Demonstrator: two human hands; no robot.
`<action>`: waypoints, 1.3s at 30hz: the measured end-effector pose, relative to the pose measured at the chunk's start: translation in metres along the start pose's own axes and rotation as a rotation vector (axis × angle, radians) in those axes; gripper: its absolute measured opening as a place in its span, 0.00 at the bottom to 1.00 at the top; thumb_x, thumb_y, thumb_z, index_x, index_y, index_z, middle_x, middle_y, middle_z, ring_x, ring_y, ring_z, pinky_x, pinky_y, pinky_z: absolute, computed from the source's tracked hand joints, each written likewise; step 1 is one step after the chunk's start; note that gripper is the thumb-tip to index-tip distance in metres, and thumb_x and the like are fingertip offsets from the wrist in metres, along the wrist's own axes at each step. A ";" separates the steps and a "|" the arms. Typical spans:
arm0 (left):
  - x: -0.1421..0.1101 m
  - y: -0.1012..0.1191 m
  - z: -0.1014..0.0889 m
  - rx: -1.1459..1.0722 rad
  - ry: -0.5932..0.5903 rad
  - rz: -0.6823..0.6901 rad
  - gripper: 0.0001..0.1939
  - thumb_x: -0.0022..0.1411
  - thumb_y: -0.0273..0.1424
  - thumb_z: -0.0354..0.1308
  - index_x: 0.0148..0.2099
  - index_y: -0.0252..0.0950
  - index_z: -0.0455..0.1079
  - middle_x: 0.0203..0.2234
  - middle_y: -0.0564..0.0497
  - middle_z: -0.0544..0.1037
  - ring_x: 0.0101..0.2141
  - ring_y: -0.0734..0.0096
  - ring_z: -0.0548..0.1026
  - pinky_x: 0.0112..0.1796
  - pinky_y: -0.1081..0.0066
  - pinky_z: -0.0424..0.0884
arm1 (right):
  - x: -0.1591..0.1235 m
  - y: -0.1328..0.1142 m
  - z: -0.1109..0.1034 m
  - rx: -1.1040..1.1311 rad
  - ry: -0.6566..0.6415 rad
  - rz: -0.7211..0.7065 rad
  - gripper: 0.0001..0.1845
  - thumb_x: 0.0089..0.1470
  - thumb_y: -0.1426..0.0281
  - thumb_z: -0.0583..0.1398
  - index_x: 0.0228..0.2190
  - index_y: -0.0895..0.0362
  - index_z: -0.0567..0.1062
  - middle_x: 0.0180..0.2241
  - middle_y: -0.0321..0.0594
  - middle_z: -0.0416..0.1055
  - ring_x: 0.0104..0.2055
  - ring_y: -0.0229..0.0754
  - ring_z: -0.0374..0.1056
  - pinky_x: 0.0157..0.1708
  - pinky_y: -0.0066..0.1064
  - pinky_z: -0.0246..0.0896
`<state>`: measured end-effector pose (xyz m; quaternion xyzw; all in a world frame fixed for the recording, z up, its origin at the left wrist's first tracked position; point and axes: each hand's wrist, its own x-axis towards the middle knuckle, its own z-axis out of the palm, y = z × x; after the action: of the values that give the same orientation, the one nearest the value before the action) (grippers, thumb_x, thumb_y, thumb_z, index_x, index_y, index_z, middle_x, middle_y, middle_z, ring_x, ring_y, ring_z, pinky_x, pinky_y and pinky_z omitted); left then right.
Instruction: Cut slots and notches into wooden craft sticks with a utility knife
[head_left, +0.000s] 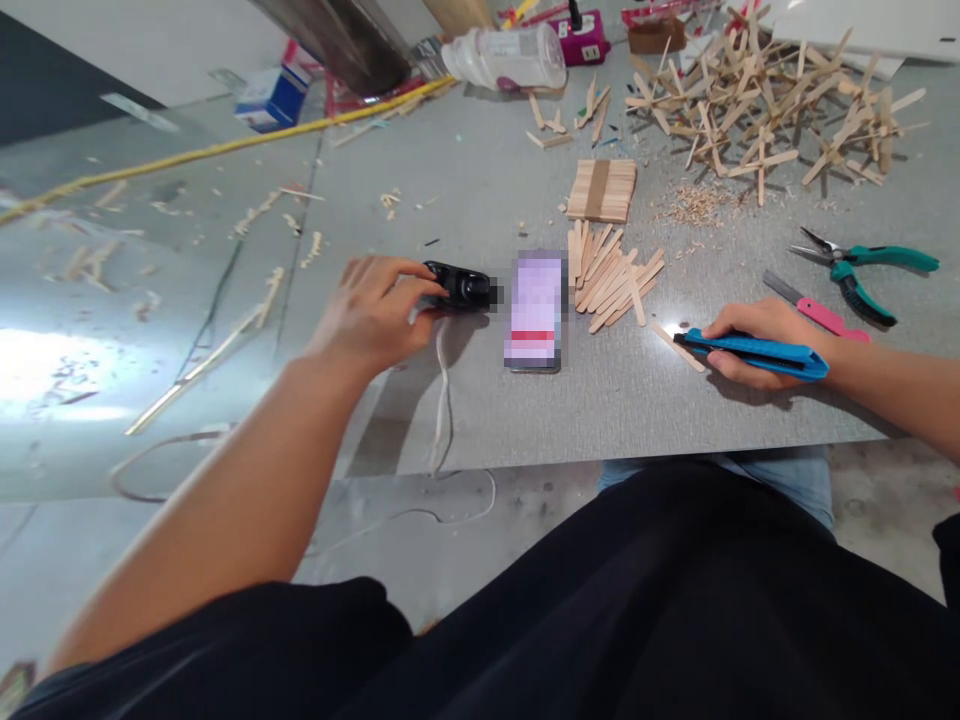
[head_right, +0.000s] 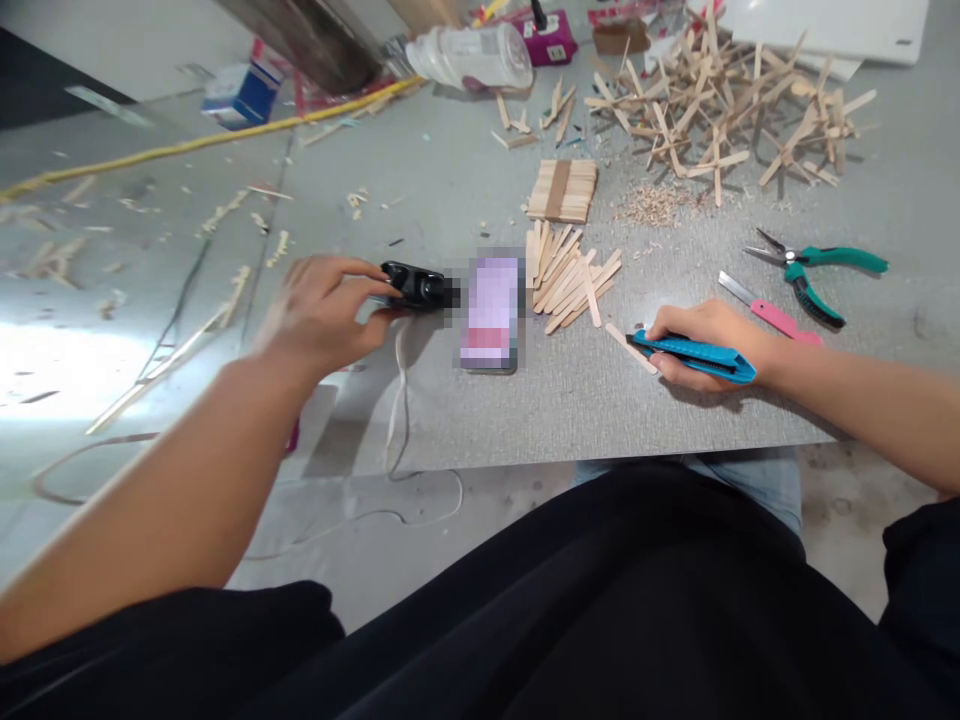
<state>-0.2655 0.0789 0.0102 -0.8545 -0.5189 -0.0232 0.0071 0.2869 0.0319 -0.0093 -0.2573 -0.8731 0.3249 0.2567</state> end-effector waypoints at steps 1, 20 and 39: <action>-0.005 0.001 -0.002 0.018 0.003 -0.007 0.09 0.78 0.32 0.56 0.52 0.35 0.76 0.57 0.48 0.79 0.59 0.57 0.72 0.66 0.39 0.70 | -0.001 0.001 0.000 -0.004 0.002 0.001 0.07 0.70 0.61 0.62 0.47 0.48 0.74 0.29 0.32 0.80 0.26 0.42 0.75 0.28 0.38 0.68; -0.020 0.002 -0.019 0.022 0.078 -0.105 0.13 0.75 0.29 0.59 0.54 0.43 0.83 0.62 0.54 0.78 0.60 0.61 0.71 0.68 0.42 0.70 | 0.000 0.001 0.002 -0.051 0.073 -0.073 0.08 0.69 0.62 0.64 0.48 0.48 0.75 0.30 0.32 0.81 0.24 0.40 0.73 0.25 0.35 0.66; -0.021 0.006 -0.001 -0.108 0.256 -0.259 0.21 0.79 0.45 0.52 0.61 0.37 0.73 0.46 0.58 0.84 0.46 0.70 0.78 0.57 0.54 0.77 | -0.001 0.004 0.002 -0.058 0.072 -0.069 0.09 0.69 0.63 0.65 0.50 0.46 0.75 0.33 0.31 0.83 0.26 0.41 0.77 0.26 0.37 0.69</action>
<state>-0.2701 0.0574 0.0103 -0.7697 -0.6175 -0.1604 0.0241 0.2877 0.0328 -0.0137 -0.2461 -0.8807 0.2810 0.2914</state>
